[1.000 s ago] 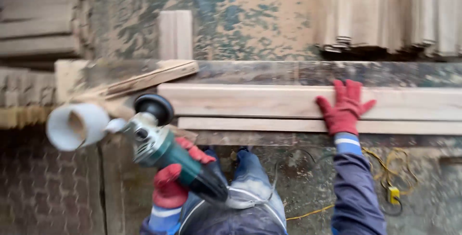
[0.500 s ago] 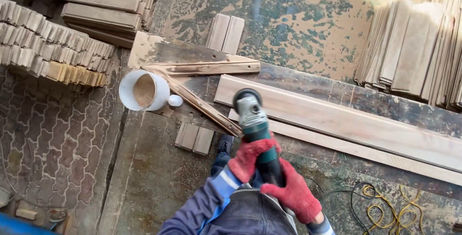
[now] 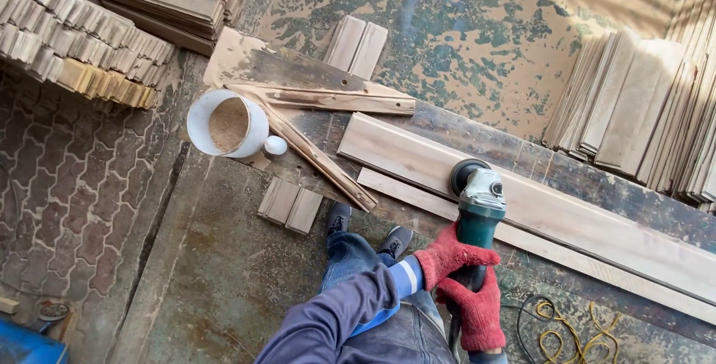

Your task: Sanding the surface of a wooden plank using a handheld angle grinder with a sanding attachment.

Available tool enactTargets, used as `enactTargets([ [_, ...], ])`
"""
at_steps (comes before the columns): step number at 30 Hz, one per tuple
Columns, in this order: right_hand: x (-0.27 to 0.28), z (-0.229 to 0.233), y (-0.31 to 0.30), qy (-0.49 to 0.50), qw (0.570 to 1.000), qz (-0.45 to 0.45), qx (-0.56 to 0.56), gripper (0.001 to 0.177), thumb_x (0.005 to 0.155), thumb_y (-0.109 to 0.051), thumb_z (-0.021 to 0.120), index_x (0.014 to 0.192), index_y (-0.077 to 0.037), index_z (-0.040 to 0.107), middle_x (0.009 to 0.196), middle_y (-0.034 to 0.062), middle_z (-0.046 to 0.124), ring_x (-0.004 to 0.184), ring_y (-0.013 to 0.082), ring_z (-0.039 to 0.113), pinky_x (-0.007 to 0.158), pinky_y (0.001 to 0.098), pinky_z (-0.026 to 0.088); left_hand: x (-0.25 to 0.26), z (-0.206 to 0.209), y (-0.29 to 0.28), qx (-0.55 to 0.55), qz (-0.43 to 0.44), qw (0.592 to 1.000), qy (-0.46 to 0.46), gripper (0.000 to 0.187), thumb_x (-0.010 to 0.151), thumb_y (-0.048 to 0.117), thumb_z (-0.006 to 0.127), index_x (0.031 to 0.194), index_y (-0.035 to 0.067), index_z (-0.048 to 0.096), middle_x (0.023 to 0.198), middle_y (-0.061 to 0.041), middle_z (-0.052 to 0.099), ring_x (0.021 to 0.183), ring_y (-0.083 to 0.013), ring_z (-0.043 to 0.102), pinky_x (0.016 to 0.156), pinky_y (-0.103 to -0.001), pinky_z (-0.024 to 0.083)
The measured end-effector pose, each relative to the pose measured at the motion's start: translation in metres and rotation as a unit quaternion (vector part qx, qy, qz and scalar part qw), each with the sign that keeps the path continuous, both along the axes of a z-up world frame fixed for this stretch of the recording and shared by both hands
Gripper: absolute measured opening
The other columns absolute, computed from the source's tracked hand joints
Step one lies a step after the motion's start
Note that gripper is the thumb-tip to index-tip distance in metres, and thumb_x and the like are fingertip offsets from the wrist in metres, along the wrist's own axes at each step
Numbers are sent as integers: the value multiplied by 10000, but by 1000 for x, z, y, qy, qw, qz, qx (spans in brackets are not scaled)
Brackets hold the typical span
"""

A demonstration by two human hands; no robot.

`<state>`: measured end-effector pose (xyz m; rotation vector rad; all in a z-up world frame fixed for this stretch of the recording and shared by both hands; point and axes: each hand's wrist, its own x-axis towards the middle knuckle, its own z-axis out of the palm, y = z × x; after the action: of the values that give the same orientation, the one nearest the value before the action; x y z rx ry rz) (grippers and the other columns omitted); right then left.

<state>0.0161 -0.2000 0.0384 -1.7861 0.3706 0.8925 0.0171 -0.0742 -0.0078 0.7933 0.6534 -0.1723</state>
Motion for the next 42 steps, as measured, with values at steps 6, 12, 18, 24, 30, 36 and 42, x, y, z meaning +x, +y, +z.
enactTargets([
  [6, 0, -14, -9, 12, 997, -48, 62, 548, 733, 104, 762, 1247, 41, 583, 891, 250, 684, 643, 352, 665, 549, 425, 558, 14, 13, 5, 40, -83, 994, 54, 821, 550, 280, 851, 1297, 52, 598, 1115, -115, 695, 981, -234, 676, 931, -374, 572],
  [12, -4, -7, 0, 15, 995, -77, 65, 483, 748, 94, 737, 1206, 38, 597, 859, 241, 689, 604, 344, 661, 525, 403, 531, 20, 22, 13, 37, -129, 988, 76, 873, 541, 292, 837, 1330, 35, 568, 1167, -134, 684, 1039, -251, 672, 967, -389, 563],
  [18, -4, -3, 13, 32, 995, -87, 36, 559, 728, 99, 753, 1257, 42, 583, 917, 269, 681, 643, 365, 658, 549, 445, 561, 15, 3, 14, 18, -95, 993, 62, 774, 564, 236, 864, 1271, 53, 607, 1089, -104, 697, 958, -221, 672, 905, -366, 566],
  [24, -6, 2, 32, 52, 993, -61, 90, 487, 702, 111, 768, 1160, 57, 611, 765, 249, 665, 539, 329, 622, 491, 402, 511, 0, -12, 30, -3, -31, 998, 49, 612, 615, 154, 876, 1173, 47, 647, 969, -93, 705, 826, -202, 669, 801, -333, 577],
  [30, 5, 10, 45, 84, 989, -22, 119, 554, 687, 130, 795, 1200, 27, 612, 850, 219, 679, 569, 296, 620, 475, 387, 516, -9, -17, 42, -33, 16, 997, 73, 570, 653, 122, 864, 1170, 33, 638, 953, -125, 707, 802, -238, 690, 760, -357, 594],
  [36, 25, 18, 15, 85, 991, -10, 104, 598, 686, 110, 792, 1251, 8, 624, 824, 217, 680, 564, 283, 608, 479, 373, 505, 13, -8, 10, -53, 25, 994, 95, 528, 677, 94, 839, 1159, 27, 633, 950, -128, 708, 807, -242, 695, 756, -360, 594],
  [42, 48, -9, -68, 54, 994, -51, 85, 544, 689, 101, 783, 1201, 43, 608, 794, 240, 667, 559, 328, 627, 498, 402, 521, 58, -13, -67, -39, -16, 998, 47, 547, 636, 105, 853, 1137, 56, 636, 933, -94, 693, 799, -222, 664, 777, -355, 581],
])
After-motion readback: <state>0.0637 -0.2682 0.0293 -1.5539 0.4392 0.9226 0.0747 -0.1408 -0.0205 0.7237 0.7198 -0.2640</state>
